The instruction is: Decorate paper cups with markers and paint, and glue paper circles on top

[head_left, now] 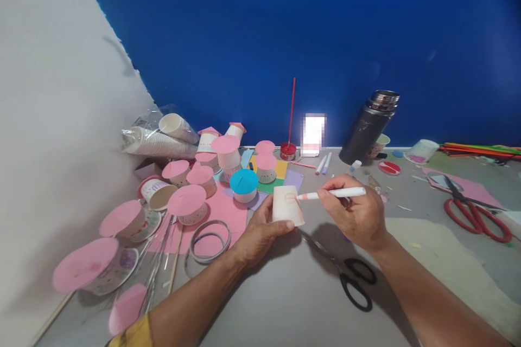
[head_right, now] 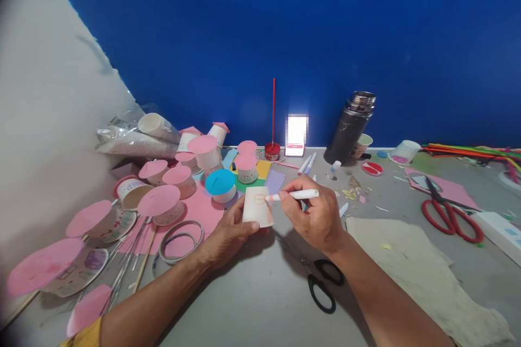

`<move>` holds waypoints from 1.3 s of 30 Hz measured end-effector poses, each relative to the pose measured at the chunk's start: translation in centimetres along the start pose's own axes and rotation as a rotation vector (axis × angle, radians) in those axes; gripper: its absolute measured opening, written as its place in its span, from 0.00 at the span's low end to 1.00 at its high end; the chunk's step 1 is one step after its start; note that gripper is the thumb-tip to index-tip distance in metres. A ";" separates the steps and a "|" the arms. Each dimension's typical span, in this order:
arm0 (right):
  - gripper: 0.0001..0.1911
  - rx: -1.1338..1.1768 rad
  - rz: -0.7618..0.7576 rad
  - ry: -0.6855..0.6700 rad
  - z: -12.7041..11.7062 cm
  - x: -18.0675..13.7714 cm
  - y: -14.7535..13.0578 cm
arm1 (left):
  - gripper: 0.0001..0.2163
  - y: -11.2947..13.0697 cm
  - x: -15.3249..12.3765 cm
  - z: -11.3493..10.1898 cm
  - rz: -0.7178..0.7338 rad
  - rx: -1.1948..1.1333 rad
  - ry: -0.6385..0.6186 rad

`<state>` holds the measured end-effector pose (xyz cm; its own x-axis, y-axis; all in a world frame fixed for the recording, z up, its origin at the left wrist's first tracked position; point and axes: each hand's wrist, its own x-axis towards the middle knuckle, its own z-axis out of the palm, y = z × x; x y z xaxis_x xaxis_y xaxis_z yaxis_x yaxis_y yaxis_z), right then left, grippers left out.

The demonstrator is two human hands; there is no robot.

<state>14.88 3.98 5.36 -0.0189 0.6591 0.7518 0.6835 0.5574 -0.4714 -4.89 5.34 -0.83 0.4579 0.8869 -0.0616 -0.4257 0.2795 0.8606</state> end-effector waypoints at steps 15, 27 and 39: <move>0.08 0.046 -0.058 -0.023 0.1 -0.2 -0.3 | 0.29 -0.2 0.1 -0.1 -0.010 0.026 0.016; 0.07 0.160 0.168 0.142 0.6 -0.1 1.7 | 0.27 0.6 0.0 -0.5 -0.179 -0.311 0.002; 0.11 0.554 0.472 0.072 0.6 0.5 2.3 | 0.24 0.7 0.5 -1.1 -0.221 -0.435 0.075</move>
<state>16.03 5.93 4.41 0.2477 0.8679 0.4305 0.1369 0.4085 -0.9024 -5.84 6.36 -0.77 0.5229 0.8088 -0.2690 -0.6184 0.5772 0.5333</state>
